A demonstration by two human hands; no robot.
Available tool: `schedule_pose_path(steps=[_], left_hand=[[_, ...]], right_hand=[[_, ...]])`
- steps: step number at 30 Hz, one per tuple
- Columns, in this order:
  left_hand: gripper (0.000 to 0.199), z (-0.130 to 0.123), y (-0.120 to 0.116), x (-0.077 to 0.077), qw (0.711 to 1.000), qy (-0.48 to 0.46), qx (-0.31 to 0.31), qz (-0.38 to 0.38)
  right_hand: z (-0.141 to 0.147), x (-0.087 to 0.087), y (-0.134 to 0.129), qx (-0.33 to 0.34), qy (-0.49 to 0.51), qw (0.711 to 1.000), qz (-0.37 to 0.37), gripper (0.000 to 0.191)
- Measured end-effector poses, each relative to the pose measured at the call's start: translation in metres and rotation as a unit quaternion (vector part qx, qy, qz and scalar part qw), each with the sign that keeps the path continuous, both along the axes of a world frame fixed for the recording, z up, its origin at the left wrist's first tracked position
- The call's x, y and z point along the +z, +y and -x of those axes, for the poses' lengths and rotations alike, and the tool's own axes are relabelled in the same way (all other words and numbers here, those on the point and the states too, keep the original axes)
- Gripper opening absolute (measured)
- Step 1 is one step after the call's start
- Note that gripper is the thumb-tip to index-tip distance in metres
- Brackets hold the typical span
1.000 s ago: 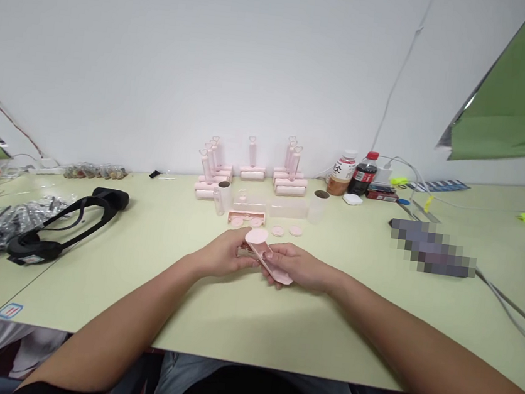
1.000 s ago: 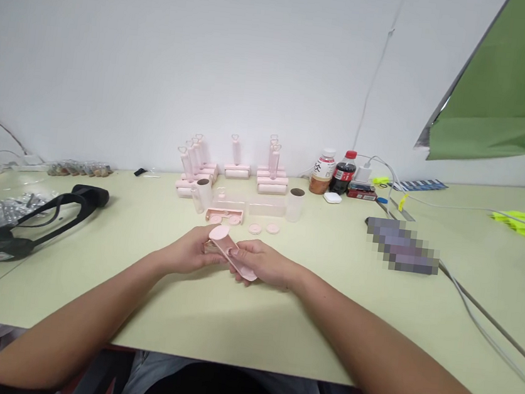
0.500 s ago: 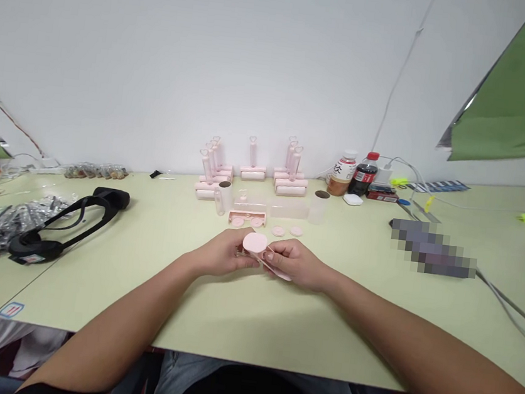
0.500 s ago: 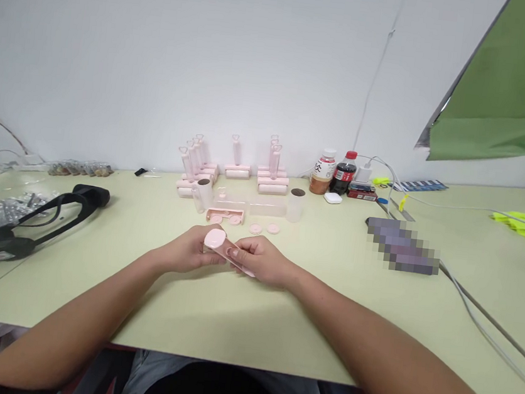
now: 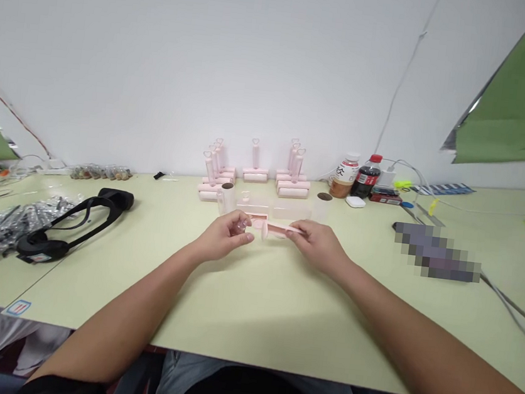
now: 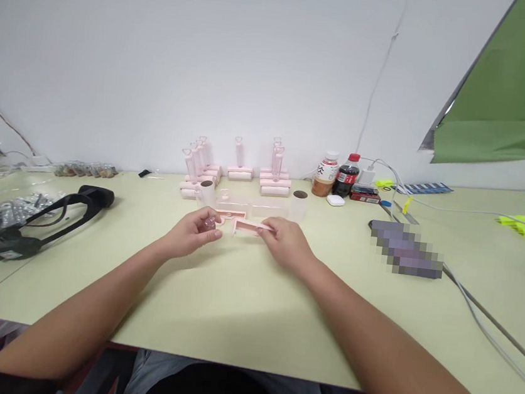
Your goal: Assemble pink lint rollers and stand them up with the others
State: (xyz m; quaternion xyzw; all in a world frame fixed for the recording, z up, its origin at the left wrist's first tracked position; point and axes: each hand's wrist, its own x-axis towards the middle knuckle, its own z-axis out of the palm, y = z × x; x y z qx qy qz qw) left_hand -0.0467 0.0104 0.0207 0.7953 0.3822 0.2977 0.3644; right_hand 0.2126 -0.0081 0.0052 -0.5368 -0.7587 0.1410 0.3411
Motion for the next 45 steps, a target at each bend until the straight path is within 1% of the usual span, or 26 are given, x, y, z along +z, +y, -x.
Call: schedule_pose_path(steps=[2,3,5,7,9,12,14,16,18,20,23,26,30,34,40,45], left_hand=[[0.035,-0.010,0.000,0.001,1.000,0.020,-0.010,-0.022],[0.039,-0.016,0.000,0.001,0.998,0.040,-0.016,-0.045],[0.040,-0.029,0.004,0.003,0.991,0.092,-0.028,-0.094],[0.032,-0.042,0.011,0.006,0.979,0.150,-0.034,-0.136],[0.026,-0.053,0.020,0.008,0.964,0.205,-0.032,-0.164],[0.020,-0.065,0.034,0.010,0.945,0.275,0.000,-0.177],[0.018,-0.071,0.041,0.008,0.937,0.304,0.027,-0.172],[0.017,-0.076,0.045,0.004,0.929,0.325,0.040,-0.172],[0.019,-0.080,0.047,0.000,0.920,0.347,0.041,-0.176],[0.022,-0.083,0.048,-0.003,0.912,0.367,0.048,-0.176],[0.026,-0.088,0.048,-0.007,0.905,0.382,0.061,-0.174],[0.027,-0.092,0.048,-0.008,0.903,0.389,0.058,-0.175],[0.025,-0.093,0.048,-0.009,0.900,0.396,0.052,-0.171],[0.025,-0.092,0.047,-0.010,0.902,0.394,0.051,-0.168],[0.023,-0.092,0.039,-0.008,0.907,0.384,0.041,-0.171],[0.020,-0.096,0.028,-0.008,0.897,0.406,0.022,-0.172]], right_hand=[[-0.009,-0.002,0.011,-0.045,-0.028,0.998,-0.025,0.021],[-0.012,-0.003,0.016,-0.053,-0.039,0.997,-0.026,0.021],[-0.016,-0.005,0.023,-0.048,-0.052,0.997,-0.026,0.022],[-0.017,-0.007,0.026,-0.034,-0.051,0.998,-0.027,0.021],[-0.018,-0.009,0.028,-0.034,-0.043,0.998,-0.028,0.021],[-0.021,-0.012,0.031,-0.061,-0.031,0.997,-0.047,0.026],[-0.024,-0.012,0.032,-0.089,-0.031,0.992,-0.081,0.033],[-0.025,-0.008,0.029,-0.116,-0.033,0.987,-0.110,0.033],[-0.023,-0.002,0.024,-0.126,-0.047,0.986,-0.096,0.028],[-0.019,0.003,0.019,-0.114,-0.084,0.989,-0.037,0.024],[-0.012,0.004,0.013,-0.095,-0.155,0.982,0.054,0.026],[-0.008,-0.002,0.014,-0.092,-0.182,0.975,0.086,0.024],[-0.009,-0.013,0.020,-0.099,-0.197,0.970,0.099,0.019],[-0.010,-0.017,0.026,-0.107,-0.218,0.965,0.102,0.019],[-0.007,-0.019,0.029,-0.117,-0.245,0.958,0.092,0.028],[-0.005,-0.020,0.031,-0.129,-0.258,0.952,0.099,0.033]])
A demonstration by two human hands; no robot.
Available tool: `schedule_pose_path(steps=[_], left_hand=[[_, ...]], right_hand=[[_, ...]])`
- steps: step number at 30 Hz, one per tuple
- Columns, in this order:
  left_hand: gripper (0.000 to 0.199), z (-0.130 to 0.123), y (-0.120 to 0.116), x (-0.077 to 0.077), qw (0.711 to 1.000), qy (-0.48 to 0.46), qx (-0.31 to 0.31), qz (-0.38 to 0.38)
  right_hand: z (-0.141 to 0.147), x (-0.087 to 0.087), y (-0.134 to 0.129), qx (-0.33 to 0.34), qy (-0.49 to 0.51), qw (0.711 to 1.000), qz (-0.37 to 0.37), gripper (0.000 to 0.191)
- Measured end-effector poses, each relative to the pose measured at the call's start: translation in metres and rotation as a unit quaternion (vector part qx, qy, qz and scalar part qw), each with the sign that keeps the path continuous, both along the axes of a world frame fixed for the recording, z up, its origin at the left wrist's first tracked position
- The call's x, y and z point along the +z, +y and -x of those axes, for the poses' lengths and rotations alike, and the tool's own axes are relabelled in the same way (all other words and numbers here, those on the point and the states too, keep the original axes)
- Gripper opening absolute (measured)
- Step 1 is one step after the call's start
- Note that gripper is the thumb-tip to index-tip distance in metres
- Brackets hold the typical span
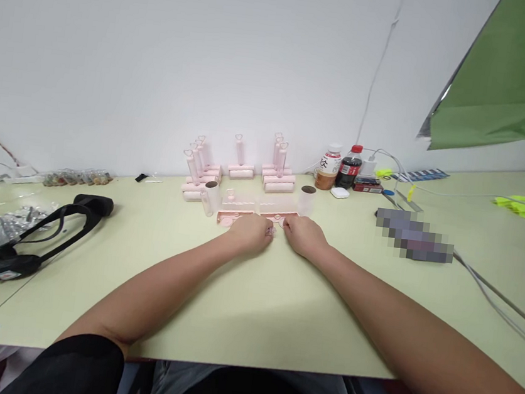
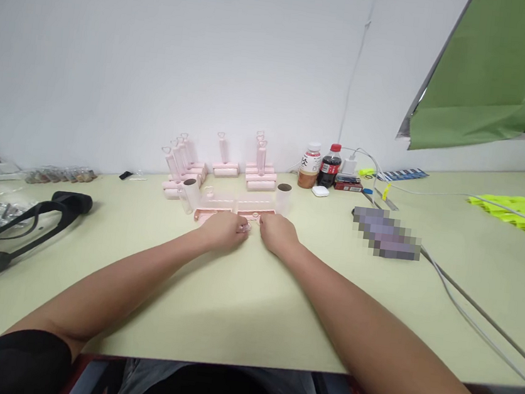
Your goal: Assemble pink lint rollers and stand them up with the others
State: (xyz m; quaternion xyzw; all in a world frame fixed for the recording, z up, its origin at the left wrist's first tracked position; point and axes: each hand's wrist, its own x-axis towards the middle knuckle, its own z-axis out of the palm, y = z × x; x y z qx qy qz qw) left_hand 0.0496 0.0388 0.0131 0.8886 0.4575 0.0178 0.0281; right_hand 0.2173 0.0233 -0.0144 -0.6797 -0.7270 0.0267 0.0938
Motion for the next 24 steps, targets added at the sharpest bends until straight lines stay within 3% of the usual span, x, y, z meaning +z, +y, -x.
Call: schedule_pose_path(steps=[24], left_hand=[[0.025,-0.019,0.016,-0.002,0.996,0.079,0.026,-0.021]], right_hand=[[0.002,0.000,-0.004,-0.003,0.018,1.000,0.020,0.033]])
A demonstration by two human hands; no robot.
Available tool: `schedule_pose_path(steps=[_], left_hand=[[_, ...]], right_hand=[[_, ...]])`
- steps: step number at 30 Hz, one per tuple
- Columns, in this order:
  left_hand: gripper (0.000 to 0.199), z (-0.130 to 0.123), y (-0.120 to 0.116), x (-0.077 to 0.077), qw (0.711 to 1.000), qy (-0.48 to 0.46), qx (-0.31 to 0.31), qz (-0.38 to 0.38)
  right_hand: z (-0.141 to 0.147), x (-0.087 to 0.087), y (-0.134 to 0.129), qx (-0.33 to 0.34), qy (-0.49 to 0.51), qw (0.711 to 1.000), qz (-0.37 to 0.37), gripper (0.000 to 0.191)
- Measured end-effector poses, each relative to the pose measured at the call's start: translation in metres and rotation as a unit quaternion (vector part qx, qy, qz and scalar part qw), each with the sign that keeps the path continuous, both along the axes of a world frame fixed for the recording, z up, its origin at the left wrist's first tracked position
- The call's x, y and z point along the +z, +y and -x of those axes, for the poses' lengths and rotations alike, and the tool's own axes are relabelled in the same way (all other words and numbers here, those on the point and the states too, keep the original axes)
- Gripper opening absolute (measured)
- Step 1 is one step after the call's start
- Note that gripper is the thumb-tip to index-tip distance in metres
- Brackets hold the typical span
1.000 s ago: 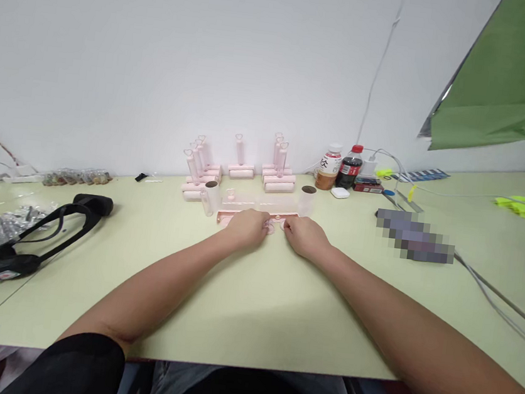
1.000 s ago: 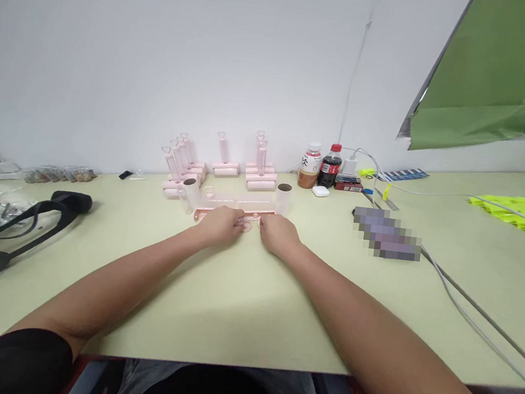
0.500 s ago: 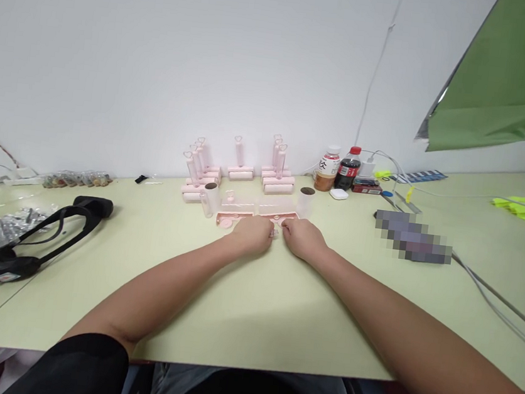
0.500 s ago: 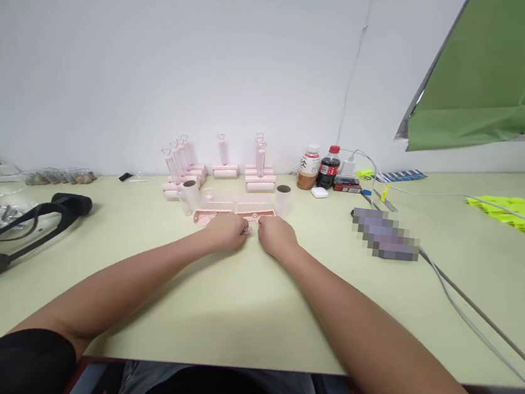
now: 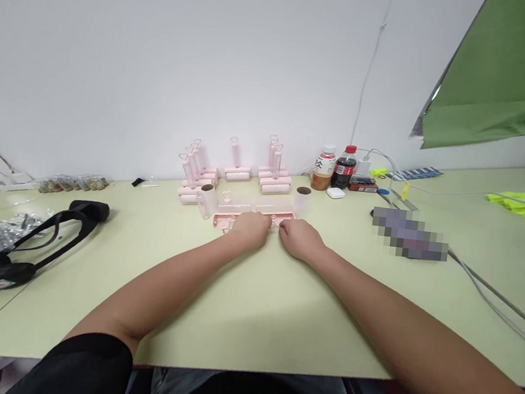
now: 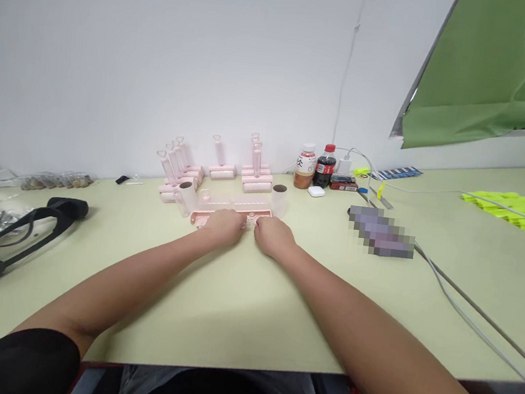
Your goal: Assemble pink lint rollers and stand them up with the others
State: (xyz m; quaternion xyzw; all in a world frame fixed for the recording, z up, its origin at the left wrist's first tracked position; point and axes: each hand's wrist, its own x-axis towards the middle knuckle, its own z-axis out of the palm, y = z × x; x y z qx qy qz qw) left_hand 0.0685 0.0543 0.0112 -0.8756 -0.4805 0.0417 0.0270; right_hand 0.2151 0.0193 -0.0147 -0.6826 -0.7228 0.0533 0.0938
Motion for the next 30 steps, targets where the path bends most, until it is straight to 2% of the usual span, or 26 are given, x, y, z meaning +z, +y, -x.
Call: schedule_pose_path(steps=[6,10,14,16,19,23,25,27,30], left_hand=[[0.024,0.005,-0.006,-0.001,1.000,-0.013,0.012,-0.016],[0.027,0.017,-0.019,0.000,0.999,-0.032,0.019,-0.024],[0.021,0.031,-0.035,0.004,0.998,-0.062,0.024,-0.008],[0.017,0.038,-0.045,0.008,0.996,-0.090,0.025,0.009],[0.016,0.049,-0.061,0.014,0.981,-0.182,0.022,0.061],[0.016,0.065,-0.081,0.020,0.938,-0.323,0.005,0.125],[0.008,0.071,-0.086,0.021,0.906,-0.403,-0.008,0.128],[0.011,0.073,-0.086,0.020,0.849,-0.508,-0.026,0.143],[0.025,0.070,-0.081,0.017,0.725,-0.658,-0.054,0.197]], right_hand=[[-0.001,0.002,-0.001,0.004,0.001,1.000,0.015,0.031],[-0.001,0.002,-0.002,0.011,0.005,1.000,0.019,0.030],[0.000,0.002,-0.002,0.016,0.014,1.000,0.016,0.027],[0.001,0.004,-0.003,0.014,0.024,1.000,0.005,0.028],[-0.001,0.007,-0.003,-0.011,0.044,0.999,-0.024,0.033],[-0.008,0.013,-0.004,-0.049,0.068,0.995,-0.051,0.033],[-0.007,0.014,-0.008,-0.020,0.097,0.994,-0.056,0.029],[0.000,0.014,-0.018,0.076,0.180,0.979,-0.055,0.026],[0.017,0.013,-0.036,0.267,0.346,0.899,0.004,0.031]])
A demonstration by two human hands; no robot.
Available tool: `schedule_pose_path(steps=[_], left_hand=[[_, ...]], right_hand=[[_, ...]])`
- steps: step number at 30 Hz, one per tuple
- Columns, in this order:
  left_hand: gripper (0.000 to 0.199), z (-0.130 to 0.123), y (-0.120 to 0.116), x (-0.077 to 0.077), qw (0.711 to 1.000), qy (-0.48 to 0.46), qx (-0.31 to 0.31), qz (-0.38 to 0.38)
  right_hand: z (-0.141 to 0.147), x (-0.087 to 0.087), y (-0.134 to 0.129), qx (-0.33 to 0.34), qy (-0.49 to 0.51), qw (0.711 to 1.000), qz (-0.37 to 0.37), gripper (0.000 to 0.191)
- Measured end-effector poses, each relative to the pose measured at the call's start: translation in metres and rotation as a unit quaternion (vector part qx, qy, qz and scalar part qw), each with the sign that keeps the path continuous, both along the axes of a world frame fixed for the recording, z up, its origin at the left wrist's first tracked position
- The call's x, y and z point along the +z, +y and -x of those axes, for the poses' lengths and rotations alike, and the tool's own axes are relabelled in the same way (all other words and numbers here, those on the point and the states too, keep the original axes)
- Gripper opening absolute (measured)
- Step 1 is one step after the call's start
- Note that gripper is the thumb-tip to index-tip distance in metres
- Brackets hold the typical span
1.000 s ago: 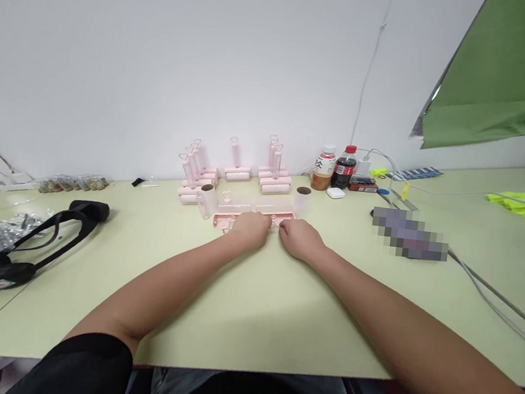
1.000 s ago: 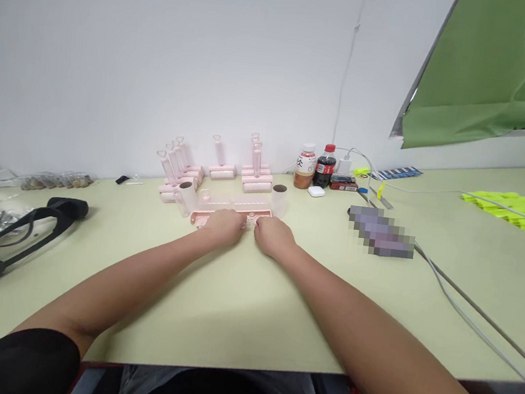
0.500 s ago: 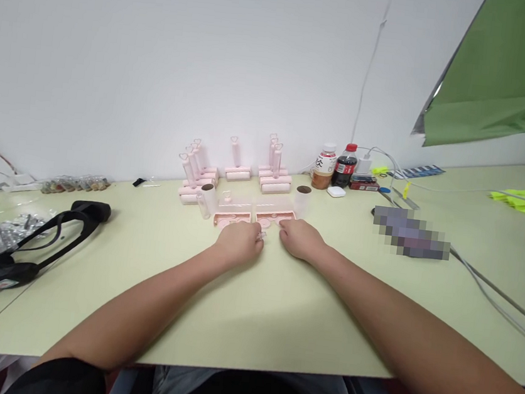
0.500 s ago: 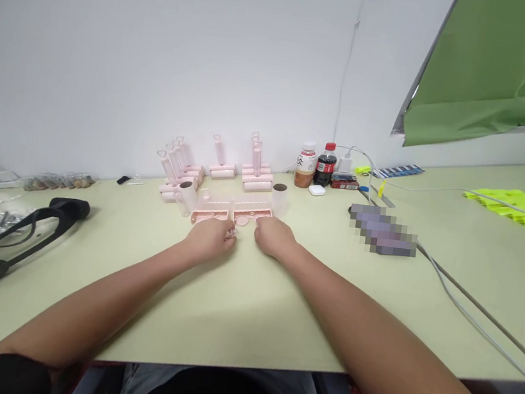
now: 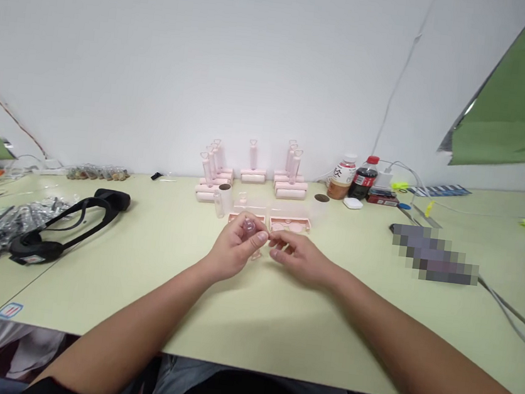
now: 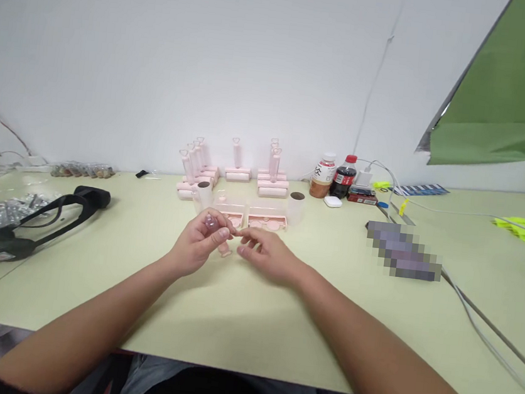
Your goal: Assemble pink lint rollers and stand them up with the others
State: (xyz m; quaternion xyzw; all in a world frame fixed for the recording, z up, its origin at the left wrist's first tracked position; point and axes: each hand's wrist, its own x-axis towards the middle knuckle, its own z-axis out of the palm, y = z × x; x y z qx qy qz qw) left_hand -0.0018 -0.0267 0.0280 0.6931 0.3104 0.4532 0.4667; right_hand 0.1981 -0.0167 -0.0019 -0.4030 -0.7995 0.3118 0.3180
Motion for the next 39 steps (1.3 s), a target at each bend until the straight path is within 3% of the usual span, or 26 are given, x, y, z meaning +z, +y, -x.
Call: schedule_pose_path(steps=[2,5,10,15,18,22,24,27,29,31,33,37,39], left_hand=[[0.029,-0.004,0.003,-0.003,0.994,-0.098,-0.015,0.037],[0.032,-0.008,0.004,-0.007,0.982,-0.171,-0.012,0.077],[0.036,-0.005,0.012,-0.015,0.986,-0.111,0.110,0.052],[0.047,-0.004,0.015,-0.023,0.988,-0.062,0.108,0.086],[0.049,-0.007,0.013,-0.018,0.982,-0.097,0.117,0.112],[0.056,-0.004,0.021,-0.009,0.937,-0.221,0.157,0.221],[0.055,0.000,0.027,-0.009,0.925,-0.243,0.183,0.227],[0.051,0.001,0.029,-0.016,0.940,-0.188,0.197,0.207],[0.050,-0.003,0.026,-0.021,0.956,-0.130,0.172,0.197],[0.049,-0.009,0.021,-0.026,0.970,-0.077,0.135,0.186],[0.049,-0.013,0.017,-0.029,0.978,-0.039,0.105,0.178],[0.047,-0.016,0.014,-0.034,0.983,-0.017,0.069,0.171],[0.047,-0.015,0.015,-0.035,0.983,-0.018,0.066,0.170]], right_hand=[[0.011,-0.003,-0.010,0.080,0.049,0.995,0.034,0.032],[0.021,-0.008,-0.016,0.076,0.073,0.993,0.054,0.025],[0.019,-0.010,-0.014,0.040,0.118,0.988,0.094,0.027],[0.016,-0.004,-0.014,0.081,0.176,0.950,0.246,0.035],[0.016,0.001,-0.019,0.085,0.165,0.955,0.231,0.031],[0.015,0.004,-0.027,0.126,0.084,0.974,0.169,0.021],[0.013,0.005,-0.027,0.131,0.027,0.985,0.113,0.018],[0.003,0.015,-0.015,0.070,-0.066,0.995,-0.021,0.024],[-0.008,0.029,0.003,-0.025,-0.135,0.986,-0.091,0.030],[-0.020,0.048,0.026,-0.162,-0.201,0.961,-0.102,0.027],[-0.030,0.069,0.053,-0.242,-0.287,0.920,-0.111,0.025],[-0.035,0.096,0.099,-0.251,-0.456,0.848,-0.098,0.023],[-0.031,0.098,0.114,-0.244,-0.479,0.838,-0.096,0.019]])
